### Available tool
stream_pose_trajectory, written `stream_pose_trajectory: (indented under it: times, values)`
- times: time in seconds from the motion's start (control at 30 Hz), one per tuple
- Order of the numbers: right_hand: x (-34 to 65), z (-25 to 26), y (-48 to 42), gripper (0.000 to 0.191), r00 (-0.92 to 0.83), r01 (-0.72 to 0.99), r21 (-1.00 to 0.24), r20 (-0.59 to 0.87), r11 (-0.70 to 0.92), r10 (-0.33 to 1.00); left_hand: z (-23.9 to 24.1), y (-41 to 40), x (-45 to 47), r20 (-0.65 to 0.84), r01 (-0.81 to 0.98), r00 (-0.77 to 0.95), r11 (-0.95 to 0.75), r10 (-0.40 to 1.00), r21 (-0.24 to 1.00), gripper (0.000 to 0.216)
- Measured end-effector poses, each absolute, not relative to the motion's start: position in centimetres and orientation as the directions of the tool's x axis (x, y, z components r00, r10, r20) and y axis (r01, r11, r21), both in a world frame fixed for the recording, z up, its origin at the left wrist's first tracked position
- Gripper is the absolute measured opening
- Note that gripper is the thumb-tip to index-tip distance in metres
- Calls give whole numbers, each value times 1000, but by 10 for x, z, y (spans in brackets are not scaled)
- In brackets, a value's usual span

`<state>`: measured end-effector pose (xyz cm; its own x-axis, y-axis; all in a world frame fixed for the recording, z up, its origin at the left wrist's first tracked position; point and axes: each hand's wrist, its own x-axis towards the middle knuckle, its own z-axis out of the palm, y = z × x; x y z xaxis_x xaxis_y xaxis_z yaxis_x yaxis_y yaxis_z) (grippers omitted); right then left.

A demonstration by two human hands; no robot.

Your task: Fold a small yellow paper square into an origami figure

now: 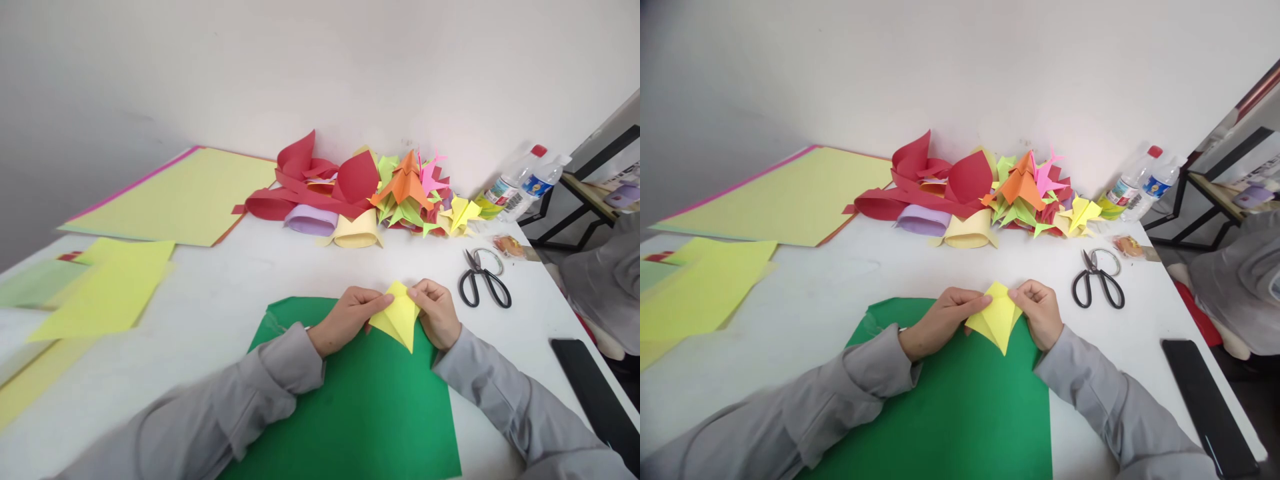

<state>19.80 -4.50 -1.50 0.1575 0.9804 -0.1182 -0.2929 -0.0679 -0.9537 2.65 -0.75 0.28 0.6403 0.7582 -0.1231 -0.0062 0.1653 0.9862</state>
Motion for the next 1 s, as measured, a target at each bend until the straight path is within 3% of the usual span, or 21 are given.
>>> stream_pose_trajectory:
  times: [0.17, 0.27, 0.47, 0.73, 1.0]
  values:
    - [199, -17, -45, 30, 137, -231, -972, -64, -31, 988, 1, -7, 30, -50, -112, 527, 127, 848, 986, 30]
    - [199, -18, -45, 24, 145, -205, -979, -14, 16, 989, -2, -7, 30, -32, -164, 483, 127, 875, 978, 41]
    - [201, -20, -46, 15, 118, -44, -998, 46, 51, 992, -7, -7, 28, 31, -67, 438, -1, 899, 998, 34]
    - [205, -18, -46, 15, 87, -4, -992, 125, 126, 988, -15, -9, 29, 137, 51, 524, -191, 840, 980, 31]
    - [206, -19, -46, 15, 94, -17, -994, 104, 106, 990, -12, -8, 28, 104, 15, 535, -133, 839, 991, 26]
